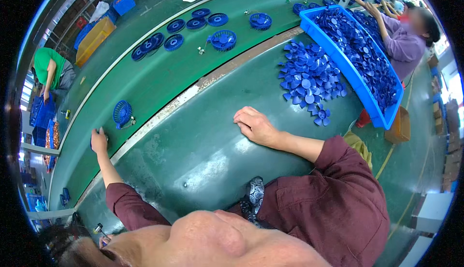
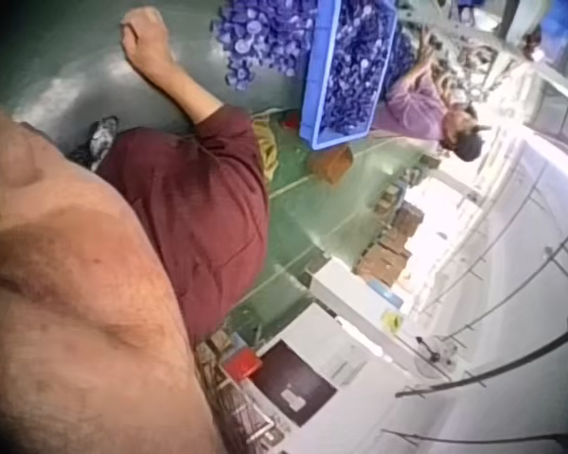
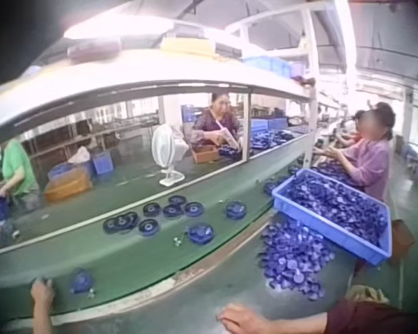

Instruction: Assembling small blue plastic fans by hand on a production line.

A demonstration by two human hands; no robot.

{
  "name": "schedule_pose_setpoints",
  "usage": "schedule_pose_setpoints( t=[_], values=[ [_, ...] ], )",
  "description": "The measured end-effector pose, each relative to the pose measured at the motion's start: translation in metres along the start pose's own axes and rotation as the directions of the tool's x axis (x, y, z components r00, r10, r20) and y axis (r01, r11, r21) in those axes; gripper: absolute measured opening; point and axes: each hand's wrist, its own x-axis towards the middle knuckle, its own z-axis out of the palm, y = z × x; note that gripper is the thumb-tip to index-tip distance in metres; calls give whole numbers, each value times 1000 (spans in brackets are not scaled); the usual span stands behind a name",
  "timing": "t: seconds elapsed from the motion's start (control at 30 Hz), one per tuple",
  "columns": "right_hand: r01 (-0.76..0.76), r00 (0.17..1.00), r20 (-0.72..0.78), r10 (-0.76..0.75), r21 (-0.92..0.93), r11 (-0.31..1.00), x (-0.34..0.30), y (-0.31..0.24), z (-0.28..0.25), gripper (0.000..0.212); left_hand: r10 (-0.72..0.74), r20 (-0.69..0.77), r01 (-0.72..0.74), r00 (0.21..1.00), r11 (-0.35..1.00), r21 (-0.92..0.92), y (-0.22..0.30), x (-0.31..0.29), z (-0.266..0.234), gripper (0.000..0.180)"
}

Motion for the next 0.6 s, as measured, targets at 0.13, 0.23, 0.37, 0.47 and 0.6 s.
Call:
schedule_pose_setpoints(
  t=[0.13, 0.23, 0.37, 0.47, 0.6],
  values=[
    [40, 998, -52, -38, 34, 999, 22, 2, 15, 10, 304, -10, -284, 953, 878, -385, 63, -4, -34, 52],
    [28, 999, -34, -27, 26, 999, 6, 4, 6, 10, 390, 45, -373, 920, 904, -207, 93, -36, -19, 40],
    [28, 998, -48, -27, 35, 999, 4, 3, 9, 11, 317, 76, -315, 945, 948, -39, 118, -40, -16, 19],
    [32, 997, -68, -29, 49, 998, 1, 4, 11, 11, 297, 5, -297, 955, 955, -3, 125, -47, -18, 20],
    [66, 993, -105, -53, 122, 990, 2, 12, 19, 11, 288, 10, -288, 958, 958, 6, 134, -78, -50, 23]
  ],
)
